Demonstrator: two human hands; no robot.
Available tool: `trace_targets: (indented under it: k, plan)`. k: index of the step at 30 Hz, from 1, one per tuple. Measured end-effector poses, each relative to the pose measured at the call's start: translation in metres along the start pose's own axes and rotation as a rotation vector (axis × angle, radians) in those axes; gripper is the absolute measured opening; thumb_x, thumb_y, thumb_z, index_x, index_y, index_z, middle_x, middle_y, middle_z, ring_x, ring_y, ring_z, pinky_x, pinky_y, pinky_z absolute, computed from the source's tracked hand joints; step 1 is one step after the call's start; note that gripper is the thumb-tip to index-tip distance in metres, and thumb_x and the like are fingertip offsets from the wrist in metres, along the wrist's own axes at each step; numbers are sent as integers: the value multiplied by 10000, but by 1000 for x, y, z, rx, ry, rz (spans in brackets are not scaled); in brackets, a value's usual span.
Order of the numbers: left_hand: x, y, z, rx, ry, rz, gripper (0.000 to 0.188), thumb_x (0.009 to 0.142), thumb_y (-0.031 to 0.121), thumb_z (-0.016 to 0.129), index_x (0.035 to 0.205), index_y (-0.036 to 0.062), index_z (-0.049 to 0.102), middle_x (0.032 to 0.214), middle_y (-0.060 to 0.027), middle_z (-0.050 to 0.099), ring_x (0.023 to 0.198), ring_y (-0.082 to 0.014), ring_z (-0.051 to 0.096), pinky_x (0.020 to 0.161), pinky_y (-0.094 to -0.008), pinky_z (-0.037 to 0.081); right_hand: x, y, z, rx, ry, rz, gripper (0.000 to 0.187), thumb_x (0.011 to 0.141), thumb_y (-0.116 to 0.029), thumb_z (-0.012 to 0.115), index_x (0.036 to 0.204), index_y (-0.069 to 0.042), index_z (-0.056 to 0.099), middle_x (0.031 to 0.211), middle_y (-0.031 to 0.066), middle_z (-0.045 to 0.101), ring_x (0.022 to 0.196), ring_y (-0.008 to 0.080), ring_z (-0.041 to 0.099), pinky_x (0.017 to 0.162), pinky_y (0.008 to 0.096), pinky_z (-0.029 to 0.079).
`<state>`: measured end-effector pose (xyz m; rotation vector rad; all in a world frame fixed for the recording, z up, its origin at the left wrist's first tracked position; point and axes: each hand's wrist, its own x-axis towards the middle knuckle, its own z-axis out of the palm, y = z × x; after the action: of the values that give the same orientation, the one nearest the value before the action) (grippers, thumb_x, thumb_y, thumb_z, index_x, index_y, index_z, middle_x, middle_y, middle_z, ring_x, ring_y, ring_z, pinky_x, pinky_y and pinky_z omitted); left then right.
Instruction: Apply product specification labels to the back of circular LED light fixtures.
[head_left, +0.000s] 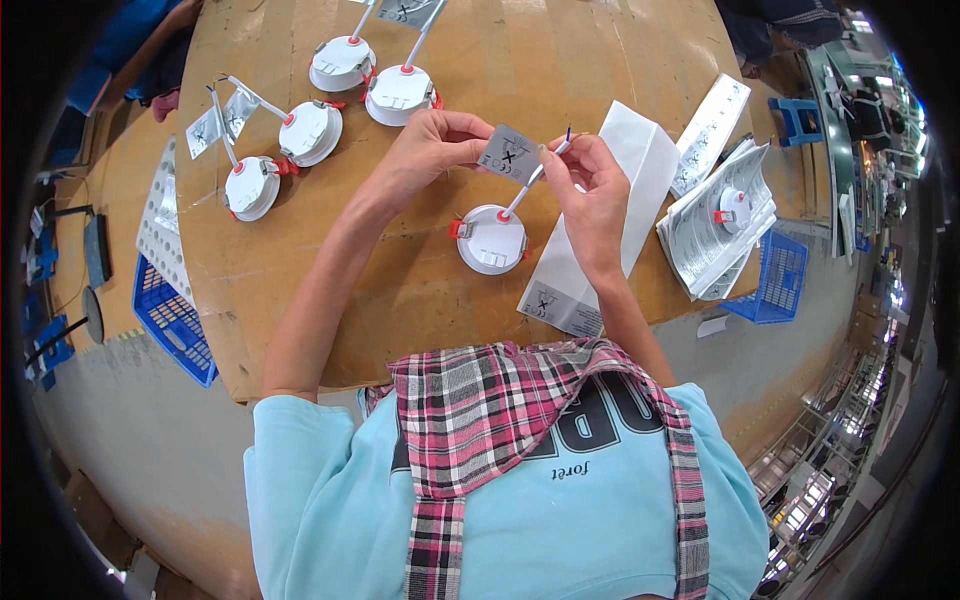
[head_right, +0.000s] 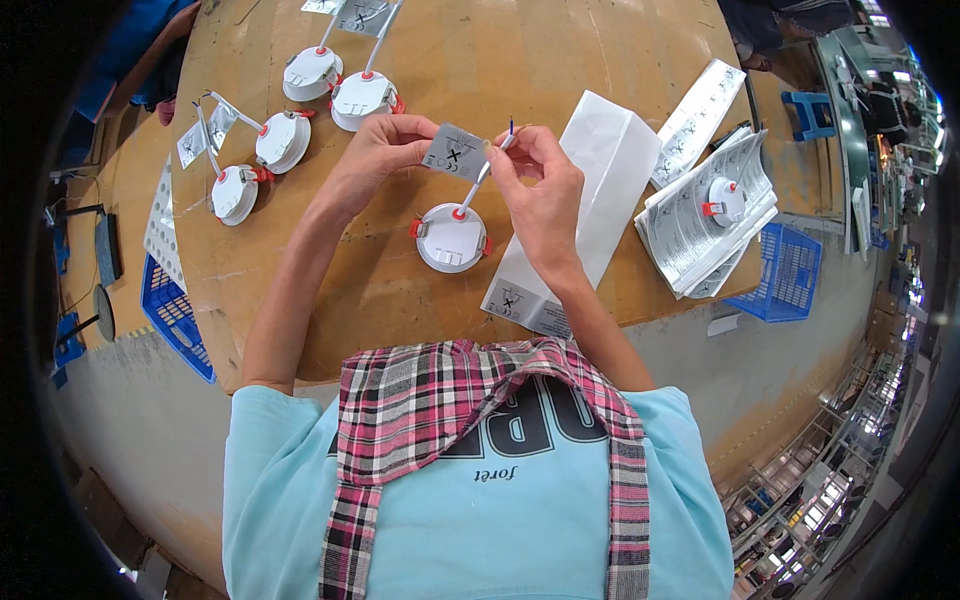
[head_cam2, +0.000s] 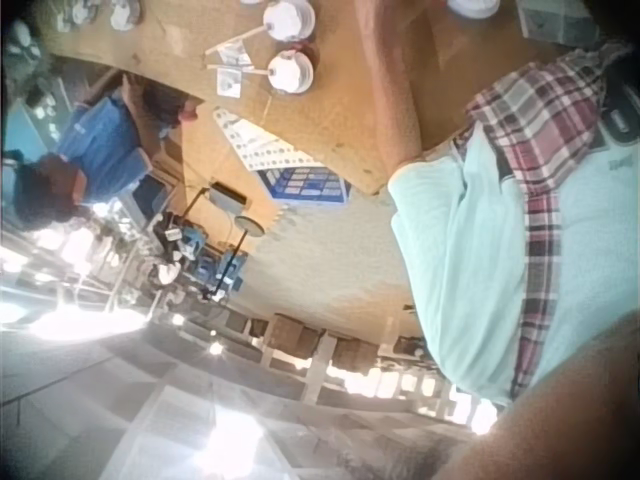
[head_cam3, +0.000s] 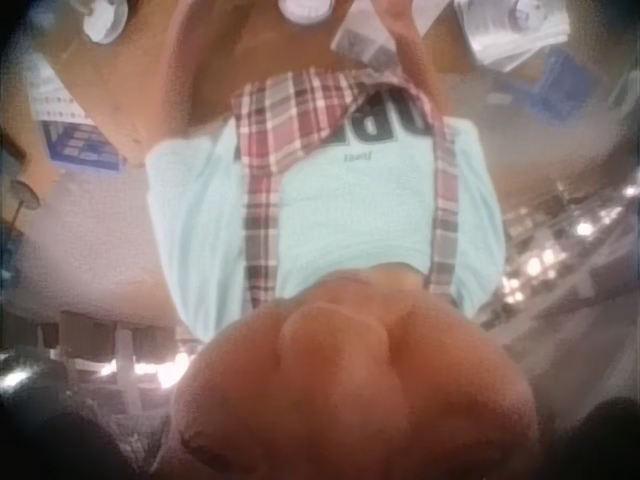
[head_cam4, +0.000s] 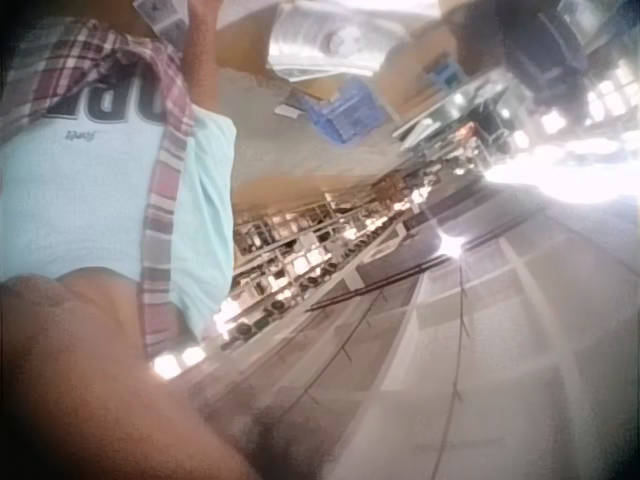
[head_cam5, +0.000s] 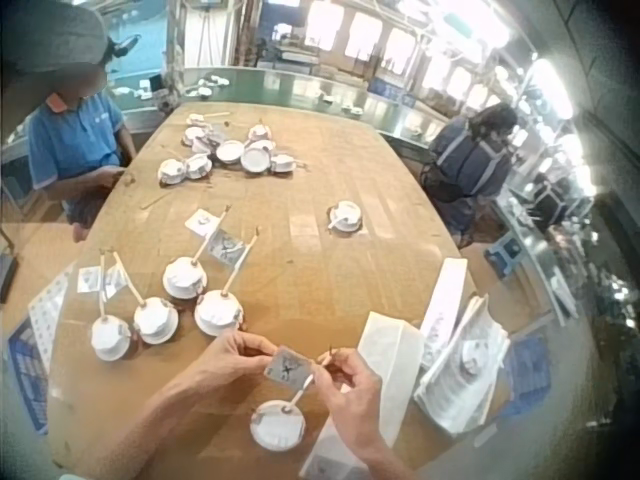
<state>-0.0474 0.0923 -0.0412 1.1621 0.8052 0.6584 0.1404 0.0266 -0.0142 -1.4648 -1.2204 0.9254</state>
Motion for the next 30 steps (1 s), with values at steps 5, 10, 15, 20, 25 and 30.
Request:
trace_targets:
  k: [5,10,15,20,25,30]
  plan:
    - [-1,2,2,23,0,-5,168,857,146,629,936,12,690,839,-12,671,789,-66,598,761,-232,474,0,2,0,-3,3,4,113,850,-62,647,902,18,586,813,75,656,725,102,623,693,253,515]
    - [-1,2,2,39,17,-23,195,857,142,630,977,-1,687,874,-30,681,800,-84,610,776,-250,489,1,2,0,-8,4,-2,117,850,-69,648,891,18,582,797,71,653,701,100,618,671,254,510]
    - [2,4,1,27,-14,-29,198,854,133,629,989,-2,683,890,-36,683,817,-90,622,793,-254,496,3,0,-2,-76,-18,-43,120,834,-63,654,883,16,578,782,74,658,671,111,617,645,252,498]
    - [4,5,-2,3,-35,-58,203,851,123,629,1003,-3,673,918,-44,683,845,-97,636,822,-263,506,4,0,-2,-92,-14,-47,122,827,-60,656,884,14,578,786,76,665,662,116,617,646,254,499]
    - [7,3,-7,-44,-66,-107,227,860,114,621,1038,-21,656,973,-67,676,873,-118,645,855,-277,519,5,2,-3,-90,-9,-49,128,825,-61,659,889,14,577,789,75,667,667,115,616,643,255,497]
    - [5,13,-10,-82,-93,-132,252,874,105,606,1081,-36,641,998,-86,670,885,-131,648,849,-270,529,6,3,-4,-97,-18,-69,130,828,-70,660,887,10,576,775,68,661,663,113,615,640,252,497]
